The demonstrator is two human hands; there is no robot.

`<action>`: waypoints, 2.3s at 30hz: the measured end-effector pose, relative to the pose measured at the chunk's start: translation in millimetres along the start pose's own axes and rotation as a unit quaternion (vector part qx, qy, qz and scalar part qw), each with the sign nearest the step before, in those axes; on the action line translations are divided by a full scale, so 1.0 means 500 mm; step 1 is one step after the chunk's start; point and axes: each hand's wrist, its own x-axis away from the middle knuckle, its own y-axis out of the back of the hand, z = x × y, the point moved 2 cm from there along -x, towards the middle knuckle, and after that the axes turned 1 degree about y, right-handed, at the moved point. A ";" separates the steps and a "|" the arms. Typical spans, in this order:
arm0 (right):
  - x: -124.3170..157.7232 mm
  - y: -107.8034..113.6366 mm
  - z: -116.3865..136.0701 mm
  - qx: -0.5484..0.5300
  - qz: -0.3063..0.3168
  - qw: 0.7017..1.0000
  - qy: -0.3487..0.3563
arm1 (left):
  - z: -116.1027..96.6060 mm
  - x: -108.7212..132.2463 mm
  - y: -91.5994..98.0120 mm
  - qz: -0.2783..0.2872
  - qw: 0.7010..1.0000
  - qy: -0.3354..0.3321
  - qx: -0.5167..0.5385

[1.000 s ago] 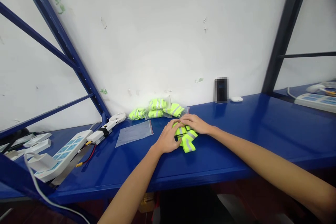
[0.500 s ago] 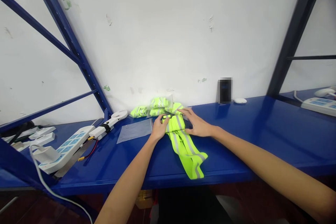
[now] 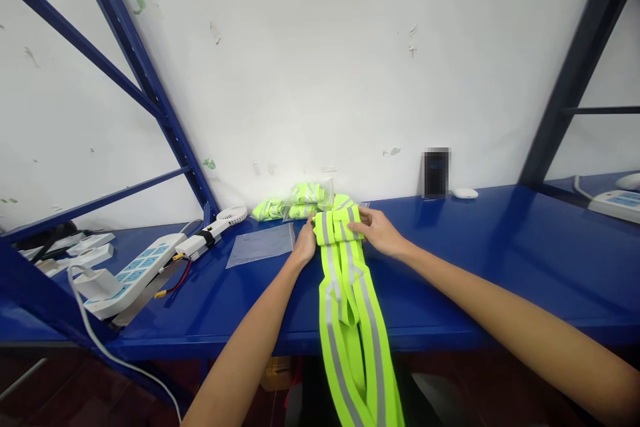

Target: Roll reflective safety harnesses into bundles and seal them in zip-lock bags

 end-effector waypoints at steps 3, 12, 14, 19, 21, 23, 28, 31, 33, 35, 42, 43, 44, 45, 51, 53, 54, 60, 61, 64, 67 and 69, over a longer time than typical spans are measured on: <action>-0.003 0.000 -0.010 -0.064 -0.073 0.994 -0.058 | -0.017 0.007 0.011 -0.044 0.992 -0.058 -0.103; -0.015 0.012 -0.062 -0.204 -0.169 0.954 -0.138 | -0.061 0.048 -0.026 0.145 0.972 -0.125 -0.133; -0.014 0.012 -0.058 -0.197 -0.139 0.960 -0.140 | -0.057 0.042 -0.031 0.117 0.982 -0.107 -0.103; 0.000 -0.002 -0.031 -0.005 0.041 0.998 -0.047 | -0.036 0.019 -0.010 -0.006 0.999 -0.002 -0.036; 0.005 -0.002 -0.025 0.154 0.058 0.986 0.019 | -0.029 0.014 0.001 -0.039 0.998 0.044 -0.019; 0.007 0.005 -0.025 0.267 0.026 0.962 0.052 | -0.025 0.012 0.006 -0.050 0.997 0.064 -0.006; 0.007 0.028 -0.015 0.320 -0.043 0.934 0.153 | -0.021 0.016 -0.003 0.012 0.997 0.074 -0.037; 0.011 0.024 -0.003 0.306 0.016 0.926 0.219 | -0.025 0.022 -0.011 0.056 0.996 0.056 -0.045; 0.011 0.018 0.000 0.267 0.030 0.940 0.212 | -0.031 0.028 -0.013 0.064 0.996 0.040 -0.054; 0.007 0.015 -0.004 0.207 0.016 0.964 0.166 | -0.039 0.035 -0.015 0.076 0.995 0.020 -0.059; -0.014 0.008 -0.040 -0.105 -0.063 0.990 -0.067 | -0.056 0.043 -0.015 0.097 0.993 -0.036 -0.052; -0.015 0.006 -0.045 -0.134 -0.071 0.984 -0.090 | -0.056 0.042 -0.014 0.098 0.992 -0.043 -0.059; -0.016 0.004 -0.048 -0.160 -0.077 0.978 -0.108 | -0.057 0.040 -0.014 0.103 0.991 -0.051 -0.065; -0.016 0.003 -0.051 -0.185 -0.081 0.972 -0.121 | -0.057 0.039 -0.014 0.110 0.990 -0.057 -0.068; -0.016 0.000 -0.060 -0.275 -0.101 0.939 -0.180 | -0.047 0.034 -0.016 0.112 0.994 -0.016 -0.003; -0.015 -0.001 -0.058 -0.287 -0.098 0.936 -0.181 | -0.042 0.031 -0.018 0.092 0.995 0.015 0.022; -0.015 -0.001 -0.058 -0.289 -0.097 0.935 -0.183 | -0.040 0.029 -0.019 0.082 0.996 0.023 0.028; -0.007 -0.013 -0.052 -0.268 -0.063 0.942 -0.190 | -0.021 0.024 -0.023 0.065 0.992 0.062 0.085; -0.006 -0.015 -0.051 -0.264 -0.046 0.945 -0.187 | -0.017 0.025 -0.022 0.063 0.990 0.075 0.097; -0.001 -0.021 -0.050 -0.242 -0.006 0.952 -0.185 | -0.011 0.024 -0.017 0.043 0.989 0.091 0.112; 0.000 -0.023 -0.058 -0.213 0.003 0.960 -0.182 | -0.011 0.023 -0.014 0.045 0.987 0.101 0.117; -0.002 -0.023 -0.062 -0.203 0.003 0.966 -0.162 | -0.015 0.024 -0.015 0.071 0.984 0.106 0.124</action>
